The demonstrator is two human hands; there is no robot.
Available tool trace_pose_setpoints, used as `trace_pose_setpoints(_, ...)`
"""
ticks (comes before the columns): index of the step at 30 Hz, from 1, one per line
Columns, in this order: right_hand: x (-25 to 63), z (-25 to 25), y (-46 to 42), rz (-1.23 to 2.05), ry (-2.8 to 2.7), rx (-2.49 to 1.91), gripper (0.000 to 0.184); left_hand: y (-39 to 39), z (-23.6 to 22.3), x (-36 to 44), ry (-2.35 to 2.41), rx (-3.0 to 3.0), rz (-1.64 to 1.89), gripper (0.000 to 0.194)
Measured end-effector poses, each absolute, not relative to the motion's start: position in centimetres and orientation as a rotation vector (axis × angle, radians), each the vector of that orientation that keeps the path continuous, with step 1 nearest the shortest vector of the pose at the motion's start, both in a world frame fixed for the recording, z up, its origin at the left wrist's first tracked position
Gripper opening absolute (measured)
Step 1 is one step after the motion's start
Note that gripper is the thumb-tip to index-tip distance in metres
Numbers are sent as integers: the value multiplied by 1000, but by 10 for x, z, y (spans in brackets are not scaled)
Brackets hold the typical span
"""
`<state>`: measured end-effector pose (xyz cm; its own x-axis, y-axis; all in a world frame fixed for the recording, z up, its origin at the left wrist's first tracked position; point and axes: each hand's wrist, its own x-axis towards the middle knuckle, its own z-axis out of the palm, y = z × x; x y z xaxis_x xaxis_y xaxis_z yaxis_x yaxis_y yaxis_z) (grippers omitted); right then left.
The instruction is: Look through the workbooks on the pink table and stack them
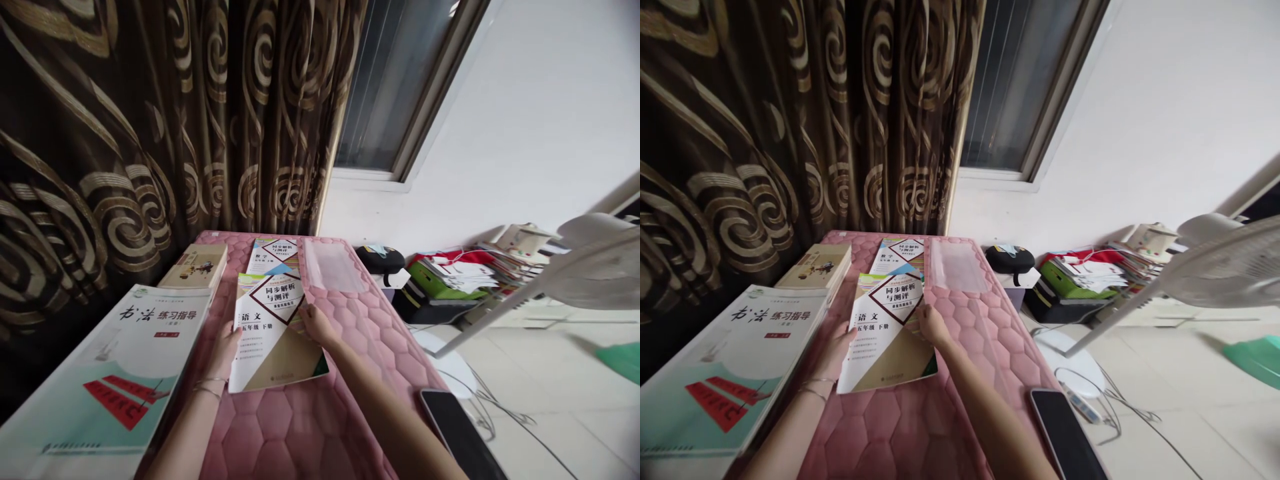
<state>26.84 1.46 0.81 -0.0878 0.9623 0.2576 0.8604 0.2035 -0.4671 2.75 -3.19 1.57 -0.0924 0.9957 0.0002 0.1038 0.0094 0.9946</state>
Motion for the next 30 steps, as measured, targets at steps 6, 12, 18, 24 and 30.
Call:
trace_pose_setpoints(6,324,26,-41,453,-1678,-1767,33,-50,25,60,1484,1364,1072,23)
trace_pose_setpoints(12,384,28,-79,479,-1560,-1793,37,-65,24,113,1491,1667,795,15)
trace_pose_setpoints(18,405,8,-90,412,-1520,-2044,36,-67,2,143,1549,1769,631,6)
trace_pose_setpoints(24,412,-23,-84,468,-1521,-2005,36,-65,-12,147,1680,1880,541,10)
trace_pose_setpoints(30,415,-19,-78,436,-1526,-2084,34,-62,-6,147,1567,1811,618,11)
